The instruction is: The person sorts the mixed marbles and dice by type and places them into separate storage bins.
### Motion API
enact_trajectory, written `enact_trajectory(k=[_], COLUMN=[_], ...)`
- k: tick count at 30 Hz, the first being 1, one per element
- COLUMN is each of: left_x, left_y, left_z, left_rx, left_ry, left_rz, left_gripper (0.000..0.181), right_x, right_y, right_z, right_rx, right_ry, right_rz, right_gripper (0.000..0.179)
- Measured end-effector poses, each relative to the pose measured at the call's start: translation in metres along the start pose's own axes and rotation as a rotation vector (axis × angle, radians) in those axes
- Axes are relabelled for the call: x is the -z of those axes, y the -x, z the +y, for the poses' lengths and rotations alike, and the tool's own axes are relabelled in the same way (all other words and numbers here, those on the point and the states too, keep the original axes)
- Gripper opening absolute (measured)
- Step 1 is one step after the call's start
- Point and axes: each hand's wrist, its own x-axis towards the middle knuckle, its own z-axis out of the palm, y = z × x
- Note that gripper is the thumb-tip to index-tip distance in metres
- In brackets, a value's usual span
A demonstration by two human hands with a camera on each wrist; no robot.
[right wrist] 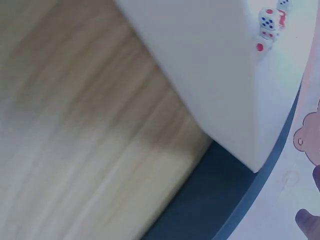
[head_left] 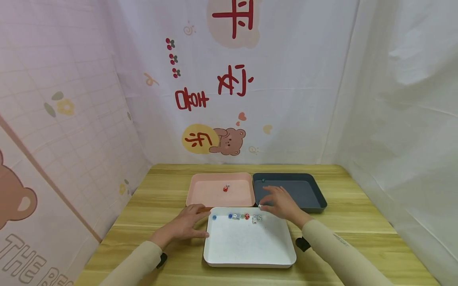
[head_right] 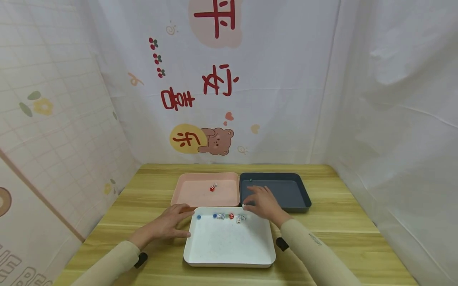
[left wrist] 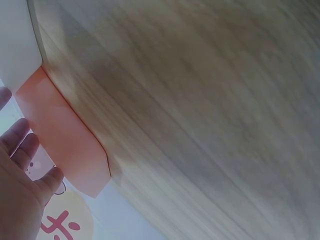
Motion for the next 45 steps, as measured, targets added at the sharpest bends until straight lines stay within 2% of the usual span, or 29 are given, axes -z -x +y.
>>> enact_trajectory(k=[12, 31, 40, 45], left_x=[0.003, 0.002, -0.001, -0.001], left_y=[0.0, 0.0, -0.001, -0.001], left_z=[0.002, -0.002, -0.002, -0.003], left_rx=[-0.007, -0.036, -0.031, -0.017], left_ry=[0.017, 0.018, 0.022, 0.012], left_rz=[-0.002, 0.017, 0.012, 0.015], left_gripper=[0.082, 0.082, 0.079, 0.079], right_x=[0.001, -0.016, -0.016, -0.013], right_y=[-0.027, -0.054, -0.06, -0.061], right_z=[-0.009, -0.029, -0.031, -0.026], right_rx=[-0.027, -0.182, -0.164, -0.162], right_ry=[0.019, -0.047, -0.006, 0.001], right_rz=[0.066, 0.073, 0.081, 0.064], right_gripper=[0.017, 0.017, 0.029, 0.03])
